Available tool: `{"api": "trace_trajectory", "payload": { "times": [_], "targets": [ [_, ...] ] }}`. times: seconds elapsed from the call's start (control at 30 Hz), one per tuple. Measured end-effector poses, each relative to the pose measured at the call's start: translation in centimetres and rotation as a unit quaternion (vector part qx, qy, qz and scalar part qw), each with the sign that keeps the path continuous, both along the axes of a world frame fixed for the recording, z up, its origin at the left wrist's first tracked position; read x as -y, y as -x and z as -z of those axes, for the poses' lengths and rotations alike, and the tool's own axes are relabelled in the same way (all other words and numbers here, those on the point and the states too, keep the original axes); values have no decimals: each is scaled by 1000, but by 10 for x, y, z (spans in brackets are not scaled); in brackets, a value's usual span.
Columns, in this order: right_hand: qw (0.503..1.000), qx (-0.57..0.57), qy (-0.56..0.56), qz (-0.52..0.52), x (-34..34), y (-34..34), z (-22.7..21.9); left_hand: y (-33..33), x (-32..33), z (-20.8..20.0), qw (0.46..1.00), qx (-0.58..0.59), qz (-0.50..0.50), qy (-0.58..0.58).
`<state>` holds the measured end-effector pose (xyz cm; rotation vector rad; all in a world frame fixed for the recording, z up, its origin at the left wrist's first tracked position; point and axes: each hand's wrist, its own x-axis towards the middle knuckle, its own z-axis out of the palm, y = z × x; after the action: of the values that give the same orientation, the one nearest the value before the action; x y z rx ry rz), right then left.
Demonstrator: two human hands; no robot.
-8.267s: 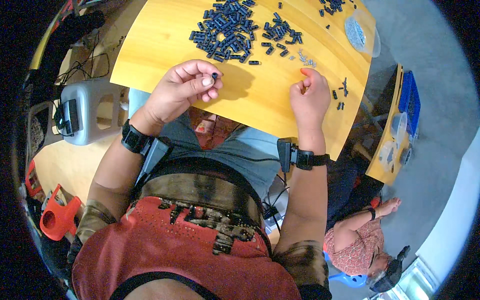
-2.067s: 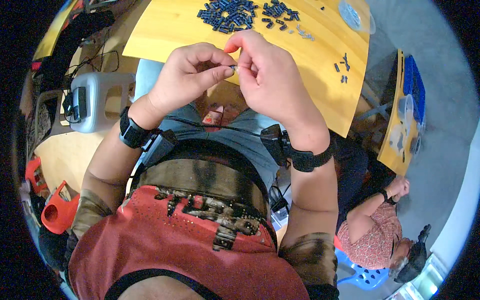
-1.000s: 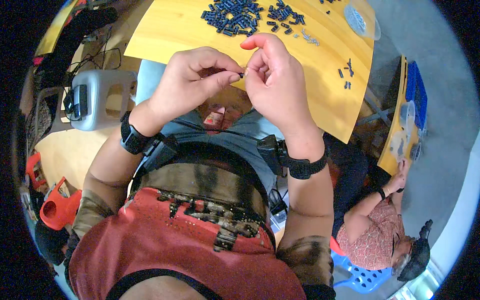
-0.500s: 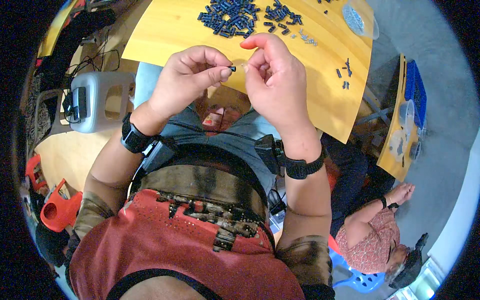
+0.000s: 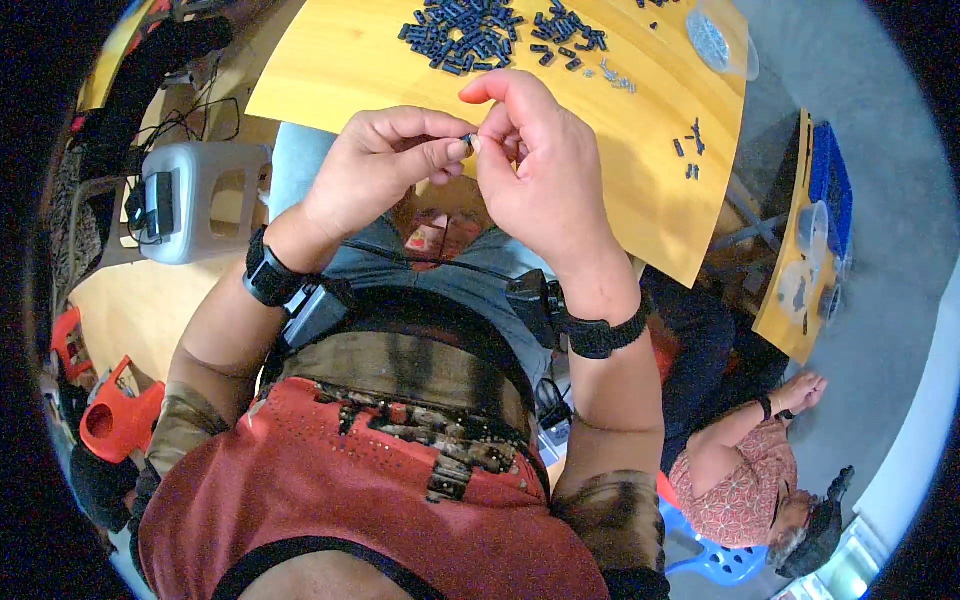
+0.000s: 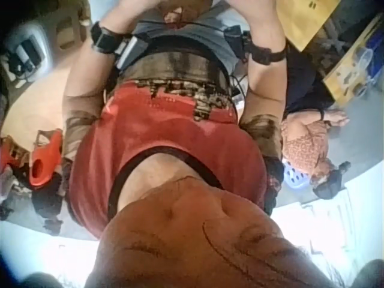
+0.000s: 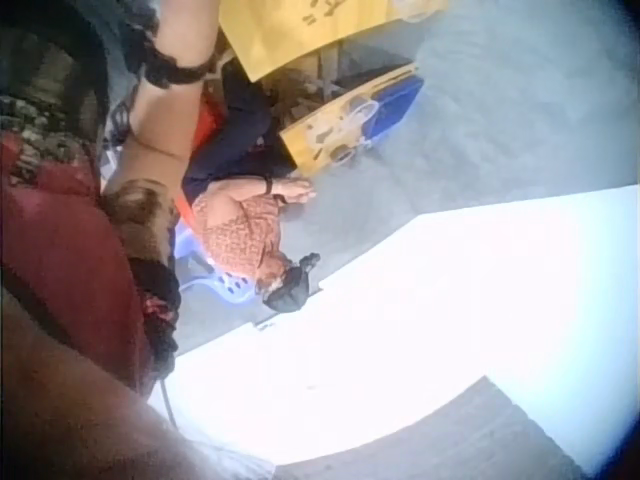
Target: The person picks up a blue plastic piece and a small metal pin, inserts the pin into the blue piece, and places the assembly on the table. They repeat this process for a second assembly.
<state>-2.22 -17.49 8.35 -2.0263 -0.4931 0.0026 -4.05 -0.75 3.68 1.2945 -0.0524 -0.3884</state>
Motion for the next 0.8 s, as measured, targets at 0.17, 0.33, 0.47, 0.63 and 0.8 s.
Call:
{"api": "trace_trajectory", "payload": {
  "times": [0.17,0.33,0.47,0.63,0.8],
  "targets": [
    [997,-4,74,-21,-1,3,-13,2,-2,-4,998,40,11,-51],
    [996,-20,81,-26,1,2,-17,1,0,-5,971,188,-12,-146],
    [995,-8,87,-40,0,1,-20,1,0,-7,947,260,-29,-185],
    [995,-44,63,-56,2,-5,-18,-2,-3,-8,892,371,-56,-253],
    [981,-143,-128,-19,2,-3,-10,-1,-3,-16,914,329,-71,-225]
  ]
}}
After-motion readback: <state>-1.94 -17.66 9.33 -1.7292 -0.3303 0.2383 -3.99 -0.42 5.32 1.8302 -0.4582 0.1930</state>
